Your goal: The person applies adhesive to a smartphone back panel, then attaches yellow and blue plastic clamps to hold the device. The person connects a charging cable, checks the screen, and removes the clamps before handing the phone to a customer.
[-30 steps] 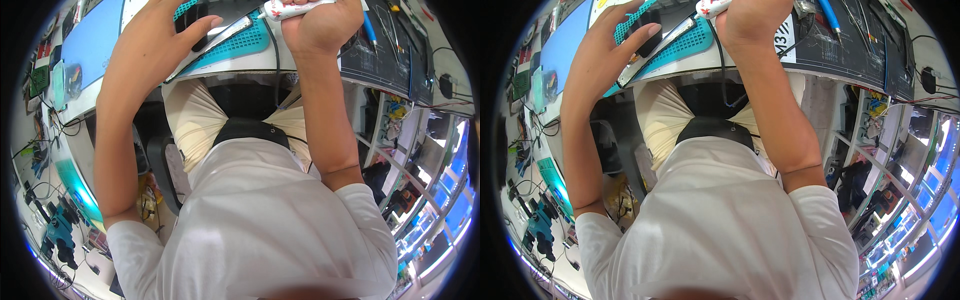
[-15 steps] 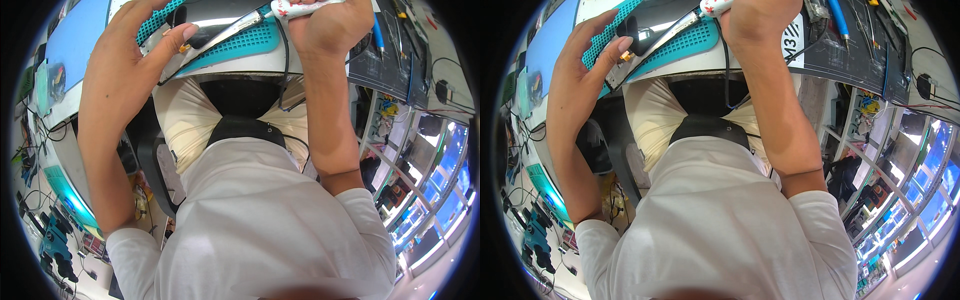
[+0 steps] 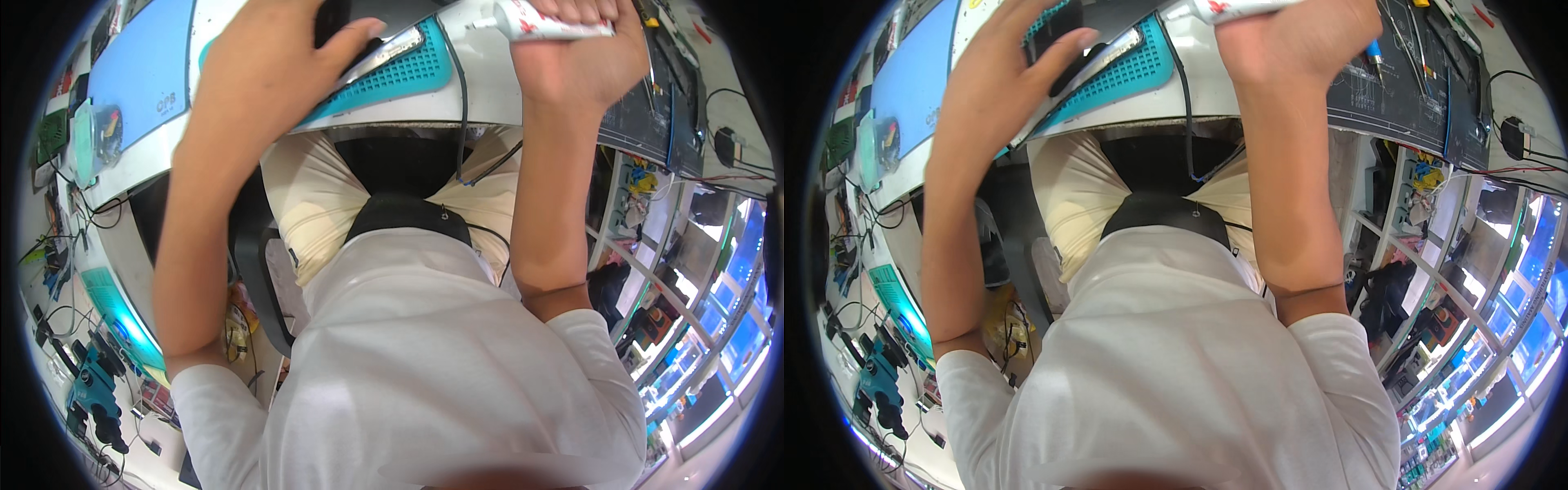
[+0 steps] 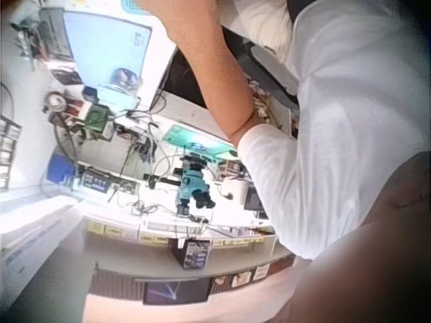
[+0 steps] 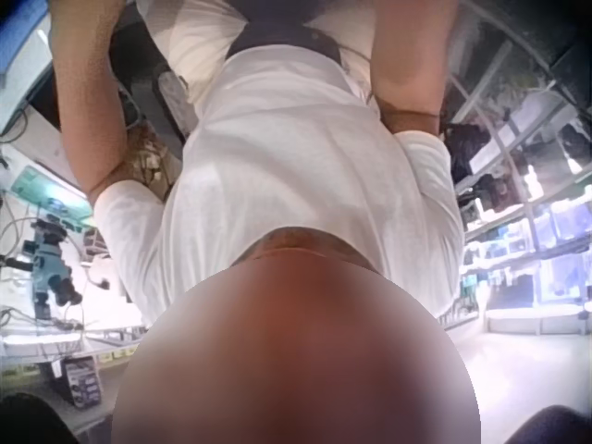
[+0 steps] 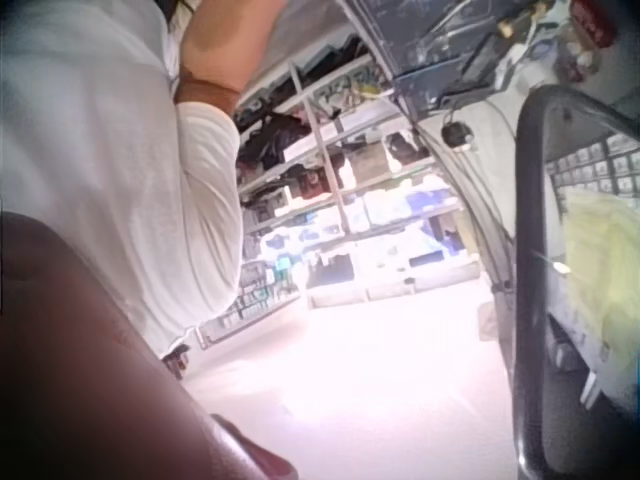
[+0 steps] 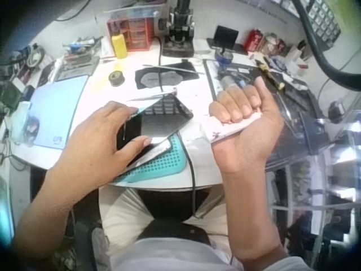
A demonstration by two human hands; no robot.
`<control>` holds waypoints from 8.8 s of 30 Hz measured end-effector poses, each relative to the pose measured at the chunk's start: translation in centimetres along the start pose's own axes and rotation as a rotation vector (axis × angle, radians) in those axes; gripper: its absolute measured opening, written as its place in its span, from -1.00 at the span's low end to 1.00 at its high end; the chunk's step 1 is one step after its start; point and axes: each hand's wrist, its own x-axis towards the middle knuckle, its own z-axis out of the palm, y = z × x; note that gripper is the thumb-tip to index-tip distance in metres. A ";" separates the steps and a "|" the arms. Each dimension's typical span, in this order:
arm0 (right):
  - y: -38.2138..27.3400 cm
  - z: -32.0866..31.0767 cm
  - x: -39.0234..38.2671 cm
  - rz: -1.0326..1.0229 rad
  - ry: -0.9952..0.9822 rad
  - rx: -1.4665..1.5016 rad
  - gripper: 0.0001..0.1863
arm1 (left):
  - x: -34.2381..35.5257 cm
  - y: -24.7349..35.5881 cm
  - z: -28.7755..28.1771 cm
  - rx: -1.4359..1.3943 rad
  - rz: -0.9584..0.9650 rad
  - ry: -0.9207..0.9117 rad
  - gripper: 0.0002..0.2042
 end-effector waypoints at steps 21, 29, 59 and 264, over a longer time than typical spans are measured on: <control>-6.5 -2.6 -4.9 0.112 -0.151 0.232 -0.58 | 5.9 3.6 -0.5 0.195 -0.036 -0.317 -0.42; -6.1 -2.6 -5.5 0.094 -0.140 0.213 -0.58 | 4.8 0.0 1.3 0.216 0.120 -0.117 -0.20; -3.9 -1.0 -4.9 0.113 -0.177 0.182 -0.63 | 0.2 -3.0 1.7 0.154 0.141 -0.105 -0.30; -30.6 -2.8 -37.9 -0.011 0.246 -0.797 -0.76 | -19.4 35.0 7.7 -1.411 0.351 -0.535 -0.63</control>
